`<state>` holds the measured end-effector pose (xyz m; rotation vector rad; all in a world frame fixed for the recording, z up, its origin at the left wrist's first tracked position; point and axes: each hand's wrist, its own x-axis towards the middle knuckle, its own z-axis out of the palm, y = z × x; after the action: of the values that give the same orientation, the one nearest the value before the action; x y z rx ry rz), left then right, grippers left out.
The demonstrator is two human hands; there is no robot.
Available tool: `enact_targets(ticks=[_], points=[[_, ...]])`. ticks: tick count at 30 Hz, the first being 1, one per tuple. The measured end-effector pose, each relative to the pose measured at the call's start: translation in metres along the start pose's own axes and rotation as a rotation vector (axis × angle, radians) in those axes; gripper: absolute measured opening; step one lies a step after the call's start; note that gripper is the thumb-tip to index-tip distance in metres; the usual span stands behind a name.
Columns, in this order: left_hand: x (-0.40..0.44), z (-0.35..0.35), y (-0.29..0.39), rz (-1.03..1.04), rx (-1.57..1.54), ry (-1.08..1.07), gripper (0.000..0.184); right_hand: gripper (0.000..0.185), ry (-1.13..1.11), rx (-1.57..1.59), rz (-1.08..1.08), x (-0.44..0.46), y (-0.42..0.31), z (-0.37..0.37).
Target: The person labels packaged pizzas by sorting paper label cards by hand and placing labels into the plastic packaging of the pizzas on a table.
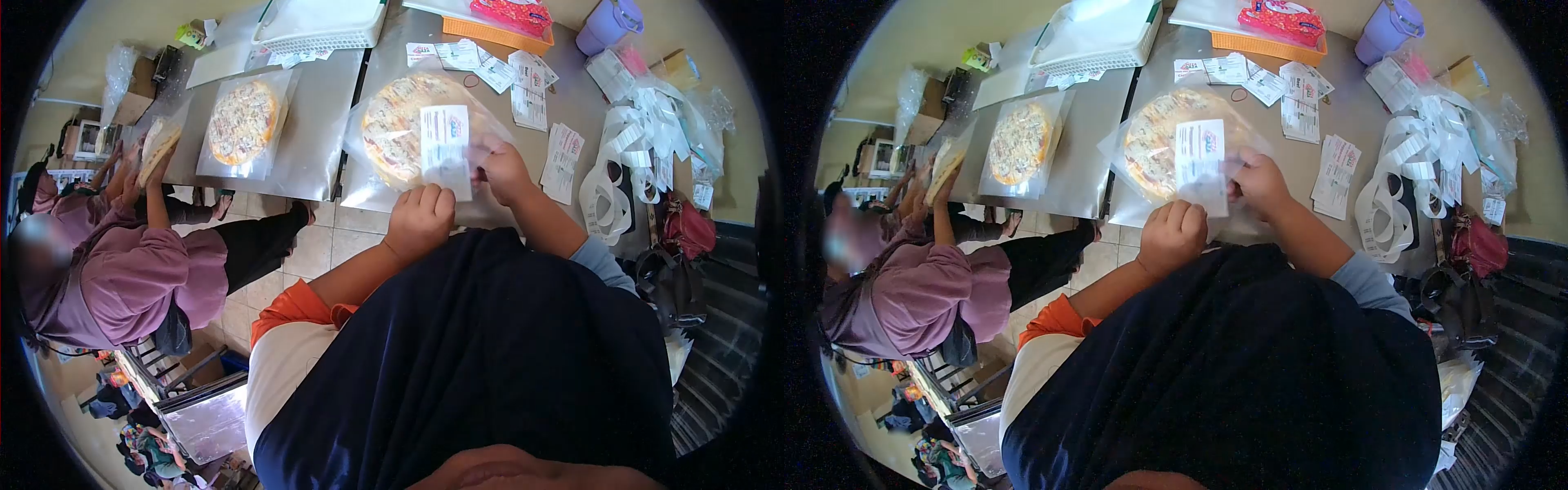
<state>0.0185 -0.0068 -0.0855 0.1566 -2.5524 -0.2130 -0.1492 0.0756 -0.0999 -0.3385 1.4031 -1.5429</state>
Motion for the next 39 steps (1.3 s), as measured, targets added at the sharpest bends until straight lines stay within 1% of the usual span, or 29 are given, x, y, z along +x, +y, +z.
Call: enact_targets(ticks=[1, 4, 7, 10, 12, 13, 14, 15, 16, 17, 18, 20, 21, 22, 24, 25, 27, 28, 29, 30, 31, 33, 34, 35, 36, 38, 39], points=[[0.001, 0.000, 0.000, 0.011, -0.010, 0.031, 0.010, 0.016, 0.058, 0.061, 0.022, 0.003, 0.001, 0.008], [0.003, -0.001, 0.002, 0.057, -0.023, 0.110, 0.011, 0.017, 0.102, 0.065, -0.112, 0.018, 0.006, 0.025], [0.003, -0.004, 0.003, 0.049, -0.045, 0.045, 0.011, 0.016, 0.048, 0.310, -0.045, 0.016, -0.005, 0.039], [0.007, -0.019, -0.003, 0.047, -0.184, 0.030, 0.010, 0.018, 0.095, 0.245, 0.092, -0.007, -0.006, 0.027], [-0.003, -0.033, -0.034, 0.059, -0.091, 0.067, 0.008, 0.017, 0.049, -0.164, 0.117, -0.028, -0.007, -0.007], [-0.009, -0.042, -0.057, -0.153, 0.077, -0.036, 0.009, 0.013, 0.083, -0.368, 0.028, -0.035, -0.004, -0.028], [-0.017, -0.052, -0.083, -0.368, 0.247, -0.139, 0.010, 0.011, 0.259, -0.588, -0.371, -0.040, 0.016, -0.052], [-0.031, -0.059, -0.114, -0.527, 0.390, 0.025, 0.017, 0.013, 0.431, -0.759, -0.420, -0.056, -0.001, -0.057], [-0.040, -0.069, -0.148, -0.706, 0.582, 0.102, 0.024, 0.013, 0.441, -0.656, -0.512, -0.046, 0.019, -0.103], [-0.053, -0.083, -0.177, -0.834, 0.743, 0.129, 0.032, 0.017, 0.596, -0.841, -0.526, -0.045, 0.019, -0.123], [-0.073, -0.092, -0.206, -0.880, 0.939, 0.124, 0.037, 0.024, 0.757, -1.027, -0.532, -0.045, 0.019, -0.137], [-0.106, -0.104, -0.255, -1.014, 1.025, 0.014, 0.045, 0.040, 0.895, -1.343, -0.316, -0.038, 0.028, -0.163], [-0.112, -0.106, -0.267, -0.968, 1.032, -0.048, 0.048, 0.048, 0.967, -1.498, -0.194, -0.035, 0.032, -0.169], [-0.111, -0.109, -0.275, -0.920, 1.035, -0.107, 0.050, 0.055, 0.954, -1.489, -0.081, -0.034, 0.029, -0.168], [-0.109, -0.113, -0.289, -0.760, 1.046, -0.175, 0.044, 0.069, 0.925, -1.466, 0.151, -0.035, 0.021, -0.167], [-0.107, -0.116, -0.295, -0.681, 1.048, -0.208, 0.040, 0.069, 0.904, -1.398, 0.186, -0.033, 0.020, -0.172], [-0.096, -0.127, -0.320, -0.667, 0.954, -0.237, 0.030, 0.070, 0.864, -1.259, 0.248, -0.028, 0.020, -0.188], [-0.087, -0.130, -0.328, -0.659, 0.908, -0.253, 0.026, 0.069, 0.820, -1.186, 0.246, -0.026, 0.023, -0.196], [-0.069, -0.138, -0.326, -0.585, 0.929, -0.168, 0.020, 0.069, 0.777, -1.111, 0.243, -0.024, 0.029, -0.204], [-0.050, -0.146, -0.323, -0.517, 0.866, -0.086, 0.021, 0.069, 0.737, -1.036, 0.240, -0.023, 0.034, -0.215], [-0.025, -0.155, -0.312, -0.463, 0.826, -0.039, 0.021, 0.068, 0.716, -1.069, 0.304, -0.024, 0.028, -0.214], [0.015, -0.174, -0.306, -0.344, 0.758, 0.008, 0.021, 0.066, 0.676, -1.130, 0.441, -0.029, 0.004, -0.185], [0.036, -0.185, -0.295, -0.265, 0.706, 0.050, 0.020, 0.066, 0.774, -1.219, 0.381, -0.030, 0.004, -0.174], [0.063, -0.194, -0.259, -0.429, 0.686, 0.057, 0.021, 0.066, 0.867, -1.309, 0.319, -0.030, 0.006, -0.163], [0.079, -0.203, -0.243, -0.482, 0.599, 0.061, 0.021, 0.065, 0.957, -1.400, 0.252, -0.030, 0.008, -0.159], [0.107, -0.215, -0.205, -0.534, 0.307, 0.102, 0.020, 0.068, 0.874, -1.423, 0.245, -0.028, 0.016, -0.166], [0.115, -0.215, -0.191, -0.580, 0.293, 0.085, 0.020, 0.069, 0.831, -1.435, 0.241, -0.027, 0.018, -0.171]])
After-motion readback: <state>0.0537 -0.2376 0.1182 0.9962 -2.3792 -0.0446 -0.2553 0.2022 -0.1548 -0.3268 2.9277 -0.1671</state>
